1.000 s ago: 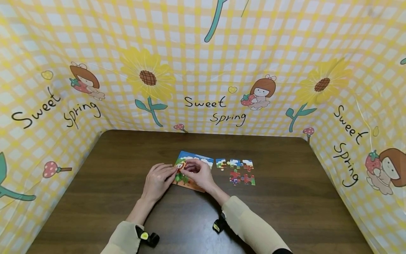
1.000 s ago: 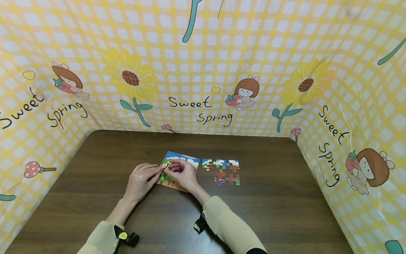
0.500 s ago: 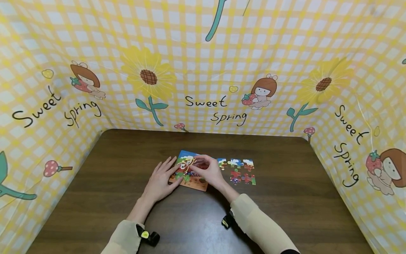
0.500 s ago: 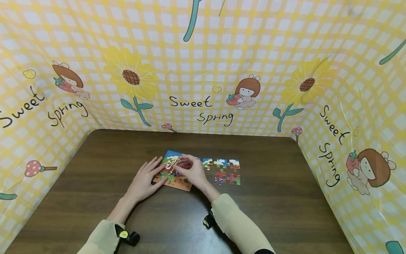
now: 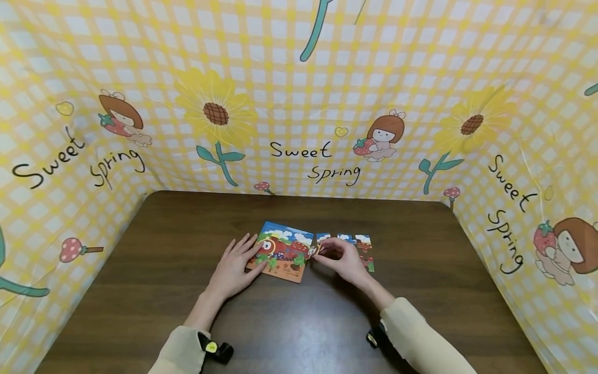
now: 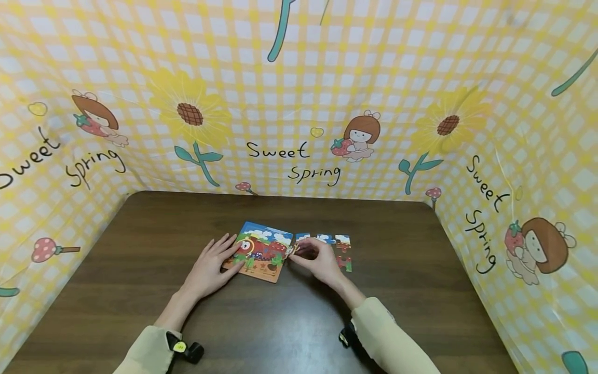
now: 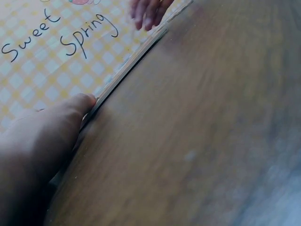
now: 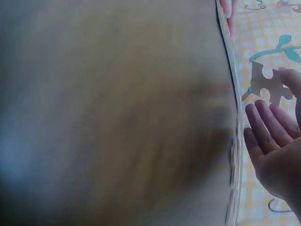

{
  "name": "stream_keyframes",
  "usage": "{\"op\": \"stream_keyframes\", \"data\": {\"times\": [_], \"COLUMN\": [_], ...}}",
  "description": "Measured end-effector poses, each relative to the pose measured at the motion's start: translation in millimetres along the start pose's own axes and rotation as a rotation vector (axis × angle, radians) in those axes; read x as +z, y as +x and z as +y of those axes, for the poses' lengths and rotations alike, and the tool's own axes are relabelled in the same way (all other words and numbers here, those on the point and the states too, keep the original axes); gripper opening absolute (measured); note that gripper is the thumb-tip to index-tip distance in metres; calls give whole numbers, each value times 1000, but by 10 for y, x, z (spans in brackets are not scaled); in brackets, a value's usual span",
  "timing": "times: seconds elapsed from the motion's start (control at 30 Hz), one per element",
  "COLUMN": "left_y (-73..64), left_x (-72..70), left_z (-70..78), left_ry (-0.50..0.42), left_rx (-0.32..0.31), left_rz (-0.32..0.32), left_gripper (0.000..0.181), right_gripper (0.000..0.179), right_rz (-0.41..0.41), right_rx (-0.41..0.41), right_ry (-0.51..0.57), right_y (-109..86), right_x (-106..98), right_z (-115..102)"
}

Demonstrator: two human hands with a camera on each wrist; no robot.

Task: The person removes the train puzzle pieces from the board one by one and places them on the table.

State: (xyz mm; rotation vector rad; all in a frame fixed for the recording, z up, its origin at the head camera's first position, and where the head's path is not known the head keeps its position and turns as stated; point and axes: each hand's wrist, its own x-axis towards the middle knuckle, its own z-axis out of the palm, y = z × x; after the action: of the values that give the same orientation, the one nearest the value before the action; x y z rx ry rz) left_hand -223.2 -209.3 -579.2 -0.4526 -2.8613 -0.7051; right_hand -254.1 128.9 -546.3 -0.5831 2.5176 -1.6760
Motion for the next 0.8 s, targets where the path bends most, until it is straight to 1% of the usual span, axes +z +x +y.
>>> {"op": "stream_keyframes", "data": {"times": [0.1, 0.17, 0.27, 0.4, 0.53, 0.63, 0.7, 0.8], "left_y": [11, 18, 23, 26, 26, 24, 20, 13], "left_x": [-6, -10, -12, -12, -14, -11, -10, -10], "left_z": [-16, -22, -23, -16, -5, 3, 4, 10], "left_ry": [-7, -5, -1, -2, -8, -6, -2, 0], "left_rx": [-14, -17, -12, -4, -7, -10, -10, -11], "left_rz": [-17, -24, -19, -3, -6, -15, -18, -23], "left_gripper": [69, 69, 69, 68, 68, 69, 69, 69], "right_gripper": [34, 34, 34, 35, 35, 36, 36, 42], "right_rz": [-2, -13, -33, -52, -73, -71, -63, -56], "right_rx": [22, 11, -59, -148, -201, -289, -368, -423], "right_ry": [-40, -78, -193, -377, -463, -503, -537, -591], "right_y": [-69, -96, -108, -104, -100, -81, -50, -28], "right_x": [-79, -119, -173, -255, -324, -349, -359, -365], "right_z": [12, 20, 36, 49, 66, 154, 330, 510]}}
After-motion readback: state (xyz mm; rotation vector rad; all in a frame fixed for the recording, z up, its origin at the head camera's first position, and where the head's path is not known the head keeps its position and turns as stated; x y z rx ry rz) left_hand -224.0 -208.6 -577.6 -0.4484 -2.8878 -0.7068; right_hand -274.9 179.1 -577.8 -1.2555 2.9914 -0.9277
